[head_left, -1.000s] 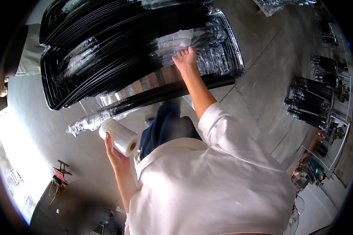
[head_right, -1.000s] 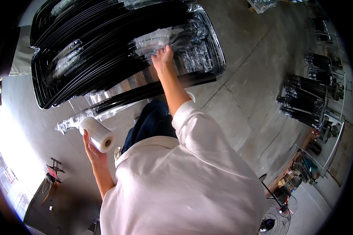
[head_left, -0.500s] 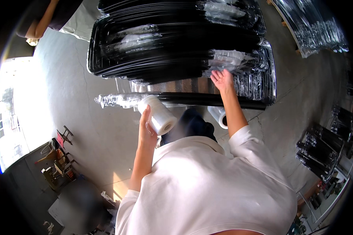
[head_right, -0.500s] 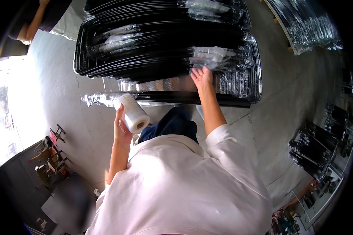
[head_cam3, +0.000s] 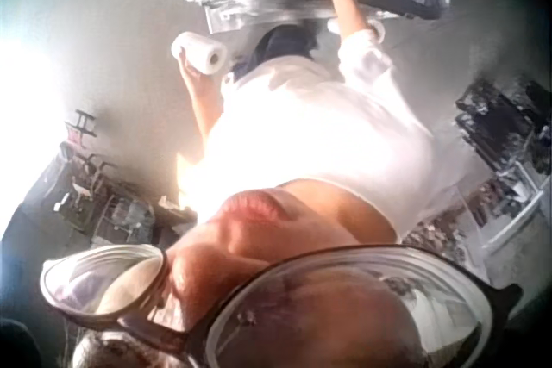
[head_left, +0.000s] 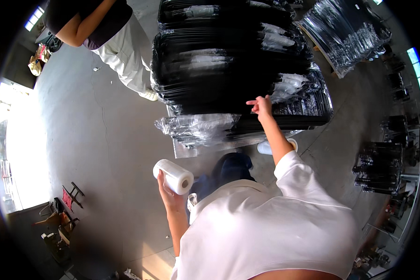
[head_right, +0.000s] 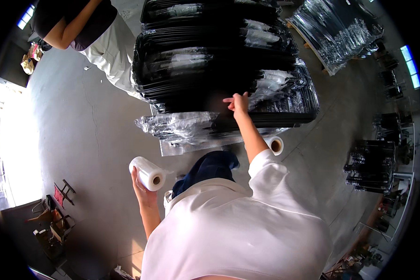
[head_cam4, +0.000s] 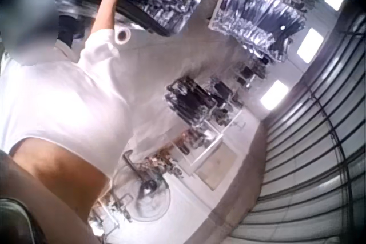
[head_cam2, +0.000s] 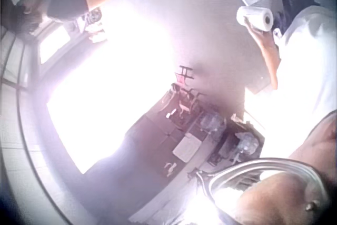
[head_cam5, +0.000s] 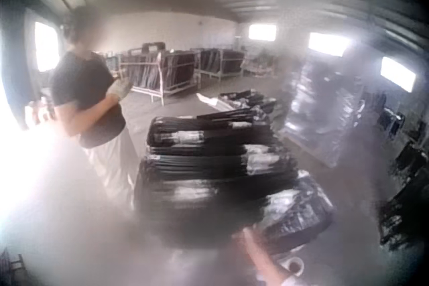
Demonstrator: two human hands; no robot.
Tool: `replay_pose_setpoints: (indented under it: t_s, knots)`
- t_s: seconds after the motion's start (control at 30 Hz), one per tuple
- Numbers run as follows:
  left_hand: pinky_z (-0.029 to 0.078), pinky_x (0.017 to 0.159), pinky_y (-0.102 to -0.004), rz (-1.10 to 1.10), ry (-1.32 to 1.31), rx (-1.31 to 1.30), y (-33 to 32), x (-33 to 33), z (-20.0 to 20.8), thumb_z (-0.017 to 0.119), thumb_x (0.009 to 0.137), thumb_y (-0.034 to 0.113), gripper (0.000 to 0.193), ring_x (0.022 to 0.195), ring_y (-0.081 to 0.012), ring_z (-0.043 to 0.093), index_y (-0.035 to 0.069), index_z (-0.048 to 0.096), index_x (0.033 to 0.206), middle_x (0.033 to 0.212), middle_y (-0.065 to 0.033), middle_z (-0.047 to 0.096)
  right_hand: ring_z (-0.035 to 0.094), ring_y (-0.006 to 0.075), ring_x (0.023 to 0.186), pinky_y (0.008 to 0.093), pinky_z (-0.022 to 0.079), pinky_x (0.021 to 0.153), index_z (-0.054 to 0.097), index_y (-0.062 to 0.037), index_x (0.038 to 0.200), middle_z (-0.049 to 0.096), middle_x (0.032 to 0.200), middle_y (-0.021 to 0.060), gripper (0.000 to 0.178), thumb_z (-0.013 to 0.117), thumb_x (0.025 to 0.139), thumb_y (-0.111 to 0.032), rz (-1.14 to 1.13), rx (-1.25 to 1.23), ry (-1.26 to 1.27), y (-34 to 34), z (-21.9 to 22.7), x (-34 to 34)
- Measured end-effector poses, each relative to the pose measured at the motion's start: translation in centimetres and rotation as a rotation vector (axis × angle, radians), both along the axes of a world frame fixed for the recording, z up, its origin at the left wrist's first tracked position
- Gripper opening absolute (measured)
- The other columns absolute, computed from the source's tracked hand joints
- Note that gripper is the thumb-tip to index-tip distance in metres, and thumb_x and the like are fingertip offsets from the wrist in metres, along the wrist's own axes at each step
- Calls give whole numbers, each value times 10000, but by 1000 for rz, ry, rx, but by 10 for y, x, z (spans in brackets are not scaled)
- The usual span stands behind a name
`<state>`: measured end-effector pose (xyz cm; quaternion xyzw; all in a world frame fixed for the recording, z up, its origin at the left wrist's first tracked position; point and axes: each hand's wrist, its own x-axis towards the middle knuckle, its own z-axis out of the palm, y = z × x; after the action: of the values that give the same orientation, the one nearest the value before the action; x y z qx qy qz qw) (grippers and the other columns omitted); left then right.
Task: The person wraps a stack of black metal chairs with clear plastic stretch wrap. They retrieve a roll of wrap from a shelf, tear off a piece, and apply it to the stack, smoothing it down. Another person is present in the background, also handling wrapped items.
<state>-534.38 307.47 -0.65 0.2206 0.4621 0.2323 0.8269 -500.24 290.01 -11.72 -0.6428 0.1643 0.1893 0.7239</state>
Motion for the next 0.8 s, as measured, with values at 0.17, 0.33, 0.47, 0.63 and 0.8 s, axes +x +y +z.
replay_pose_setpoints:
  t_s: [0.17, 0.33, 0.47, 0.63, 0.8]
  knots:
    - [468, 751, -352, 66, -24, -44, 53, -67, -1, 525, 792, 447, 503, 913, -200, 531, 90, 435, 1135, 987, -71, 519, 405, 100, 379, 246, 380, 397, 258, 23, 1117, 607, 676, 208, 383, 405, 775, -64, 136, 72, 141, 107, 22, -74]
    - [463, 767, -362, 141, -29, -118, 100, -94, -5, 524, 795, 434, 512, 942, -209, 524, 91, 416, 1160, 1020, -74, 506, 420, 90, 378, 234, 400, 405, -68, -25, 1350, 612, 687, 159, 756, 387, 748, -68, 484, 37, 180, 211, 28, -145]
    - [434, 826, -349, 153, -51, -151, 147, -100, -23, 530, 807, 427, 570, 989, -216, 513, 30, 390, 1191, 1057, -95, 511, 510, 123, 437, 260, 462, 454, -31, -56, 1365, 618, 727, 123, 745, 411, 767, -105, 733, -41, 236, 295, 6, -181]
    - [430, 837, -348, 211, 10, -191, 219, -103, -40, 534, 805, 424, 586, 984, -219, 514, 26, 370, 1203, 1055, -107, 503, 579, 196, 527, 314, 510, 522, -90, -93, 1362, 593, 825, 162, 789, 422, 762, -76, 857, -234, 314, 393, -40, -189]
    - [484, 742, -364, 279, 102, -277, 309, -88, -64, 564, 766, 449, 575, 892, -223, 544, 71, 391, 1162, 964, -99, 508, 602, 238, 516, 326, 515, 453, -155, -231, 1349, 583, 797, 183, 852, 406, 737, -40, 798, -686, 306, 466, -145, -141]
